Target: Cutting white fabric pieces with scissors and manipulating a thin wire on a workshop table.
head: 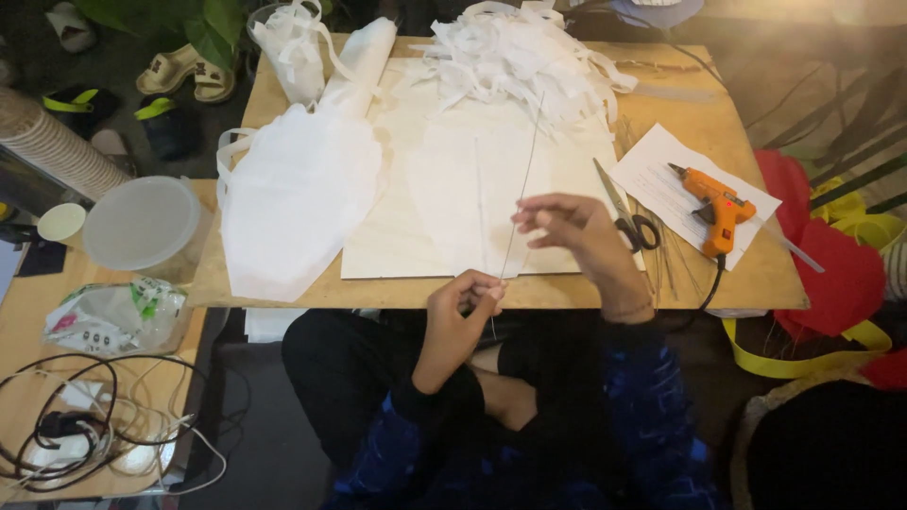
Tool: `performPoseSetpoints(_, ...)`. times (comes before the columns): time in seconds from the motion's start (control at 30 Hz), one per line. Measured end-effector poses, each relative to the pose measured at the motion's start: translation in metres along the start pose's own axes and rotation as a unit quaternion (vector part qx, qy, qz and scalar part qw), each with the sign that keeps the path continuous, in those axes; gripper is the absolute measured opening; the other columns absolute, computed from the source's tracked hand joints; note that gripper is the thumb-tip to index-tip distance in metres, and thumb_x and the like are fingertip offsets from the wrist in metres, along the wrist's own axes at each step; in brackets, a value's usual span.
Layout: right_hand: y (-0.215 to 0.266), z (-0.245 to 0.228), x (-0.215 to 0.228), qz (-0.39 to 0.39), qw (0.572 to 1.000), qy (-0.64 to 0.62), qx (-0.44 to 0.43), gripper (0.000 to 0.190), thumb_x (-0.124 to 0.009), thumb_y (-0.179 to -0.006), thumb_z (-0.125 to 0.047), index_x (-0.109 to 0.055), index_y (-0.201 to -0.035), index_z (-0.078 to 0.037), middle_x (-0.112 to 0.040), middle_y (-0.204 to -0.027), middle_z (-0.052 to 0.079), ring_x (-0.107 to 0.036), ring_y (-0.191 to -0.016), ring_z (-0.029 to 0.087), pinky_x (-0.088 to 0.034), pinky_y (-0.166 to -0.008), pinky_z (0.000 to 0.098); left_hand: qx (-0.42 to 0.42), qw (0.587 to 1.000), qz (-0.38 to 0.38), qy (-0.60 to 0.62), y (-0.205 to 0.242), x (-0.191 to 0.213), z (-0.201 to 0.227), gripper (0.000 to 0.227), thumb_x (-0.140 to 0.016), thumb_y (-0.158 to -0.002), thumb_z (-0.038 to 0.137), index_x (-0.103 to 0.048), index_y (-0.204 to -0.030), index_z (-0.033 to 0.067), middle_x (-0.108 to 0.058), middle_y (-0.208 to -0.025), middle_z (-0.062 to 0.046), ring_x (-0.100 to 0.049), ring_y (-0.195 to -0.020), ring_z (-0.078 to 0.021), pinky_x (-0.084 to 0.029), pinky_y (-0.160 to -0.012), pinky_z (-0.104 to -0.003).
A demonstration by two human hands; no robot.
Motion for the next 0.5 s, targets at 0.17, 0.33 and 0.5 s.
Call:
performPoseSetpoints(0.17,0.01,0.017,-0.004,0.001,1.0,-0.008,0.018,0.03,-0.078,-0.087,-0.015,-0.072,-0.107,0.007,-0.075,-0.089,0.018,-0.076,-0.079,0.024,-0.065,-0.071,0.0362,0.015,0.999,-0.018,0.029,-0.005,-0.011,-0.03,0.015,-0.072,-0.094,0.009,-0.075,-0.107,0.0021,-0.075,-0.083,-0.013,-0.076,-0.076,-0.0181,-0.06,-0.071,-0.031)
performPoseSetpoints(0.33,0.023,0.004,-0.014,0.015,0.999,0.012,0.026,0.02,-0.079,-0.088,-0.01,-0.073,-0.099,0.005,-0.075,-0.079,0.018,-0.075,-0.071,0.023,-0.065,-0.068,0.0364,0.032,0.998,-0.037,0.049,-0.003,-0.013,-0.005,0.017,-0.073,-0.092,0.008,-0.077,-0.108,0.0017,-0.077,-0.089,-0.015,-0.077,-0.083,-0.0201,-0.061,-0.075,-0.032)
performPoseSetpoints(0.5,0.044,-0.019,-0.025,0.033,0.997,0.067,0.03,0.018,-0.079,-0.088,-0.008,-0.075,-0.1,0.004,-0.076,-0.077,0.016,-0.076,-0.07,0.02,-0.064,-0.068,0.0332,-0.052,0.999,-0.01,0.009,-0.025,0.009,0.037,0.038,-0.075,-0.091,0.012,-0.07,-0.127,0.0006,-0.075,-0.117,-0.023,-0.073,-0.102,-0.03,-0.059,-0.088,-0.042)
Point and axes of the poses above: each hand's wrist, its own y-axis away from the middle knuckle, its own x-axis out of the back of the hand, z = x × y, the point moved 3 cm from there along -y, towards the middle knuckle
